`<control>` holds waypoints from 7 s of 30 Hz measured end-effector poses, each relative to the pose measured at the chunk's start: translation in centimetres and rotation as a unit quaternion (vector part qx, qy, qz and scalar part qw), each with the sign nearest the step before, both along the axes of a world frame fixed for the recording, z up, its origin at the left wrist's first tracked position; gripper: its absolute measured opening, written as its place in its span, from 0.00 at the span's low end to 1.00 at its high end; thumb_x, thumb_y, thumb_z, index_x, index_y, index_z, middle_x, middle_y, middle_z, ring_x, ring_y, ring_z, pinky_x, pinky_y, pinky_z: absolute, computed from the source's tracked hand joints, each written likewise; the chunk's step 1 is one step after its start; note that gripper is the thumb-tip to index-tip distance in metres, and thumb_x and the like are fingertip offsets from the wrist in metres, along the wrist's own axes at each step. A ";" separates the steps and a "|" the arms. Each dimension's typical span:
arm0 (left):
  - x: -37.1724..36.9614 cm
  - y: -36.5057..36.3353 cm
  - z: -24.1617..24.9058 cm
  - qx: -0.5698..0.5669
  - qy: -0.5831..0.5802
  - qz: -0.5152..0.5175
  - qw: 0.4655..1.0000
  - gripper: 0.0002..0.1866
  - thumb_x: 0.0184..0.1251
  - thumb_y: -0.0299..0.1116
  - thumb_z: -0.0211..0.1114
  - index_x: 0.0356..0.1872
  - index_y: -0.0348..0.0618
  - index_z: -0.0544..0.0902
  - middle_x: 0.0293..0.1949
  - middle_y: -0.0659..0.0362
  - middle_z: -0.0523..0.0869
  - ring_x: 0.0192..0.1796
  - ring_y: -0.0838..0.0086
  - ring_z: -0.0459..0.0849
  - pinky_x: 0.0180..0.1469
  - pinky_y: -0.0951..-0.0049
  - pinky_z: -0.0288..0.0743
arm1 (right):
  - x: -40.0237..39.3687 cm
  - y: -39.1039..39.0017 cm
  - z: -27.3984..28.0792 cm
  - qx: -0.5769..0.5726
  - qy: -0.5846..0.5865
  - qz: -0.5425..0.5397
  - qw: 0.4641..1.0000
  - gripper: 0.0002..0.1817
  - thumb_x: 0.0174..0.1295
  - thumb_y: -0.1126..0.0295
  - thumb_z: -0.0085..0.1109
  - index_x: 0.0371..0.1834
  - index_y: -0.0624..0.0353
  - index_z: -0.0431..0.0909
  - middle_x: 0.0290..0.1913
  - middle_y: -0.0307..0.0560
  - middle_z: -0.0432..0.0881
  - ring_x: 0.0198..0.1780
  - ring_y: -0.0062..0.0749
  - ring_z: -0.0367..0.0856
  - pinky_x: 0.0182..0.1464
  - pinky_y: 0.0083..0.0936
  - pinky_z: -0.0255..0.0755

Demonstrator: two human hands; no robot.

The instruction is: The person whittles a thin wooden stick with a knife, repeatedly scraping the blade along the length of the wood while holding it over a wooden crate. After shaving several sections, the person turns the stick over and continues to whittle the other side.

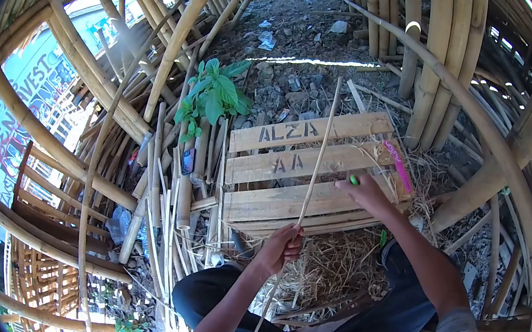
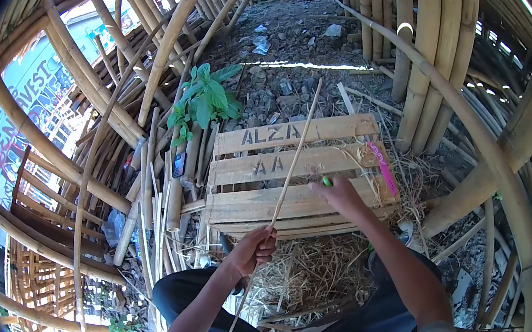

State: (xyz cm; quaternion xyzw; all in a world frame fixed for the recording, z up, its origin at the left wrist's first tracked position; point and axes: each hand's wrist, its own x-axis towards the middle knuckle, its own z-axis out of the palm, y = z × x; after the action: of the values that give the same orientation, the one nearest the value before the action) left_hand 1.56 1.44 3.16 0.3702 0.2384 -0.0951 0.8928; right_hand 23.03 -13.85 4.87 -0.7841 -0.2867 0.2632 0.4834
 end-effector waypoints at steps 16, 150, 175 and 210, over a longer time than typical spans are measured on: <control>-1.1 -0.6 -3.2 -0.194 0.021 0.033 0.980 0.16 0.74 0.45 0.38 0.29 0.50 0.66 0.15 0.70 0.57 0.13 0.86 0.52 0.13 0.86 0.45 | -9.2 2.8 -7.2 -0.110 -0.230 0.171 0.952 0.16 0.49 0.61 0.59 0.21 0.67 0.77 0.20 0.63 0.76 0.27 0.54 0.79 0.31 0.43 0.73; -4.1 -5.3 0.5 0.044 0.033 -0.030 0.998 0.10 0.73 0.38 0.43 0.30 0.51 0.64 0.16 0.70 0.55 0.14 0.86 0.51 0.14 0.82 0.42 | 0.5 0.9 -0.4 -0.283 -0.305 -0.059 0.907 0.12 0.51 0.66 0.55 0.23 0.65 0.79 0.23 0.59 0.79 0.29 0.48 0.82 0.32 0.42 0.74; -2.8 -3.2 -5.2 0.078 0.071 0.033 0.994 0.15 0.73 0.41 0.44 0.25 0.49 0.65 0.15 0.71 0.58 0.13 0.87 0.52 0.13 0.83 0.43 | -7.8 2.0 -3.3 -0.215 -0.298 0.164 0.915 0.12 0.45 0.62 0.58 0.23 0.61 0.81 0.22 0.54 0.80 0.28 0.47 0.82 0.32 0.38 0.77; -3.0 -4.5 -2.5 0.649 -0.005 -0.057 0.759 0.14 0.71 0.33 0.45 0.28 0.33 0.67 0.22 0.35 0.73 0.32 0.36 0.70 0.30 0.46 0.59 | -7.4 3.3 -6.8 -0.183 -0.402 0.185 0.878 0.08 0.42 0.66 0.55 0.16 0.59 0.79 0.19 0.53 0.79 0.23 0.43 0.81 0.25 0.36 0.74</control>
State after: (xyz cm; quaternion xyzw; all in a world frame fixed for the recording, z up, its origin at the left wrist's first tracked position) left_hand -1.46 -3.07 0.64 0.8740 0.2175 0.0333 0.4331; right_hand 15.61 -10.56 -1.97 -0.8295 -0.5430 0.0584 0.1170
